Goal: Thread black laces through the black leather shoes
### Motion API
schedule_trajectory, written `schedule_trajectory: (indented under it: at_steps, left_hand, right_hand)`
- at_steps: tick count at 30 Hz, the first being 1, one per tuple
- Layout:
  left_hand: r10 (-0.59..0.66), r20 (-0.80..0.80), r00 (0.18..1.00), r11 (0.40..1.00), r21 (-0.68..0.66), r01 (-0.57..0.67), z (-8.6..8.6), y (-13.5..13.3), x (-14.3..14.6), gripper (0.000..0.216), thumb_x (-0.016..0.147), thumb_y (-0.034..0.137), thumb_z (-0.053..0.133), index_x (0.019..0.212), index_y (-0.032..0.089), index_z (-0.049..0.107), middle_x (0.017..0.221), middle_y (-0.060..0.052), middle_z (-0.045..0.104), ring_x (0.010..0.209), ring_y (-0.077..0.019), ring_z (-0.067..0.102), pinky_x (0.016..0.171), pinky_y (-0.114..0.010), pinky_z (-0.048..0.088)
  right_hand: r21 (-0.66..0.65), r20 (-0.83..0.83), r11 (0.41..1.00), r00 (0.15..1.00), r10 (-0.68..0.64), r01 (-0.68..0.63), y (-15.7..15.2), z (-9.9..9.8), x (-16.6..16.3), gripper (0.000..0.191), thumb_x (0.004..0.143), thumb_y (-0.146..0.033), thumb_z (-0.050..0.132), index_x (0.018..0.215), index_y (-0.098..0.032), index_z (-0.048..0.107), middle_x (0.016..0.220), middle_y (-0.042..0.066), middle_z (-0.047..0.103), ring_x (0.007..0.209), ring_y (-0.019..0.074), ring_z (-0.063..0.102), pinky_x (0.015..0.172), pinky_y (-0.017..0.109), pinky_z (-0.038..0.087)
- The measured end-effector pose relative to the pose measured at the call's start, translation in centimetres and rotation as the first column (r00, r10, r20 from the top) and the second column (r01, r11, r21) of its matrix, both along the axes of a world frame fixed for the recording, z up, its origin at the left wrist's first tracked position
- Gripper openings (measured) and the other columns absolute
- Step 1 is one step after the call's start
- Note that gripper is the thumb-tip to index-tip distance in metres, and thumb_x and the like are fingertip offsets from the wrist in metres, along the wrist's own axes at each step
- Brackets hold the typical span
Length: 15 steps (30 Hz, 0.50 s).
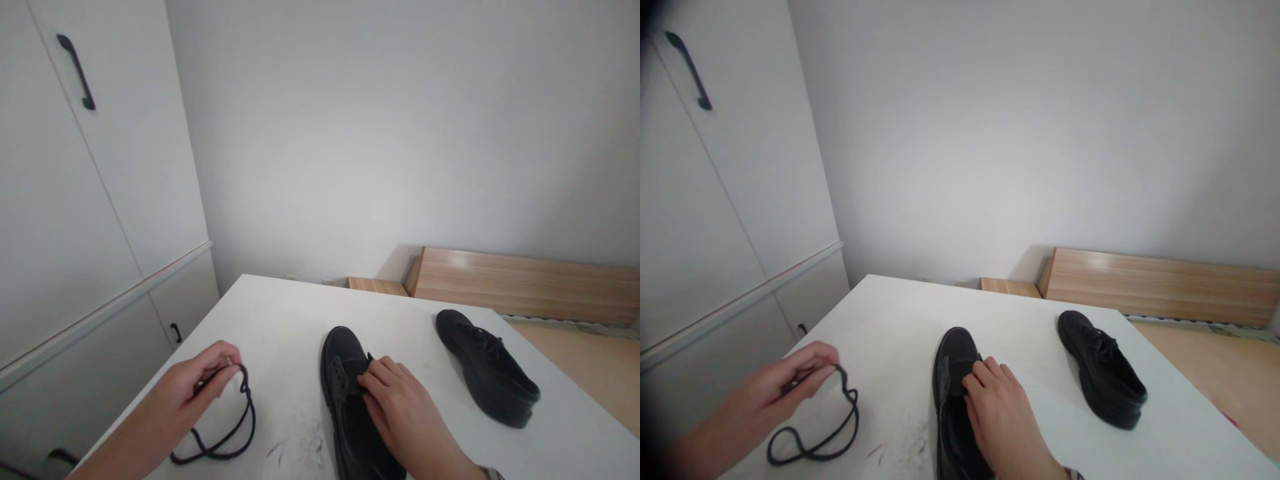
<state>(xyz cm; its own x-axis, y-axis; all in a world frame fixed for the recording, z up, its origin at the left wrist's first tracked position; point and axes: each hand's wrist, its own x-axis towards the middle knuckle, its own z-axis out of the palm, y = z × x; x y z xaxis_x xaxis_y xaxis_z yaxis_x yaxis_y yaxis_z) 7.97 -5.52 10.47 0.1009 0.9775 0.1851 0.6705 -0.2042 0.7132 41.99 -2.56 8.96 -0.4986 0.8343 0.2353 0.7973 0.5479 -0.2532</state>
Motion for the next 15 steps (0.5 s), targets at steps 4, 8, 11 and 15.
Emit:
schedule_trajectory:
  at_steps: [4, 8, 11, 15]
  left_hand:
    - [-0.222, 0.063, 0.973, 0.971, -0.07, 0.227, 3.8, 0.4, 6.4, 0.024, 0.097, 0.039, 0.045, 0.089, 0.023, 0.06, 0.066, 0.004, 0.055, 0.062, -0.0132, 0.05, 0.057, -0.021, 0.037]
    - [-0.36, 0.21, 0.909, 0.924, -0.053, 0.378, 5.5, 0.1, 10.5, 0.009, 0.093, 0.031, 0.051, 0.09, 0.023, 0.055, 0.074, 0.004, 0.063, 0.066, -0.0128, 0.056, 0.061, -0.021, 0.04]
    - [-0.293, 0.43, 0.854, 0.925, -0.1, 0.368, 5.2, 0.3, 11.1, 0.011, 0.091, 0.032, 0.059, 0.091, 0.023, 0.052, 0.072, 0.005, 0.059, 0.067, -0.0117, 0.055, 0.06, -0.02, 0.041]
    - [-0.174, 0.711, 0.682, 0.907, -0.154, 0.392, 3.8, 0.9, 10.2, 0.024, 0.082, 0.035, 0.073, 0.094, 0.02, 0.058, 0.077, 0.004, 0.057, 0.059, -0.0085, 0.049, 0.051, -0.018, 0.04]
  right_hand:
    - [-0.09, -0.327, 0.986, 0.939, 0.103, -0.139, -2.0, 3.3, -0.9, 0.031, 0.099, -0.017, 0.045, 0.127, -0.023, 0.059, 0.127, 0.011, 0.059, 0.117, 0.026, 0.054, 0.101, 0.044, 0.044]
    - [-0.303, -0.547, 0.907, 0.833, 0.084, -0.291, -3.3, 5.4, -2.7, 0.052, 0.093, -0.033, 0.063, 0.141, -0.025, 0.045, 0.117, 0.007, 0.066, 0.107, 0.0215, 0.061, 0.093, 0.033, 0.047]
    - [-0.391, -0.615, 0.877, 0.788, -0.022, -0.281, -3.2, 4.9, -3.6, 0.025, 0.099, -0.038, 0.052, 0.116, -0.022, 0.062, 0.073, -0.001, 0.064, 0.067, 0.0145, 0.059, 0.063, 0.025, 0.044]
    - [-0.368, -0.827, 0.892, 0.531, -0.186, -0.262, -2.6, 2.9, -3.8, 0.033, 0.098, -0.051, 0.05, 0.091, -0.019, 0.057, 0.058, -0.006, 0.051, 0.053, 0.0108, 0.049, 0.054, 0.023, 0.037]
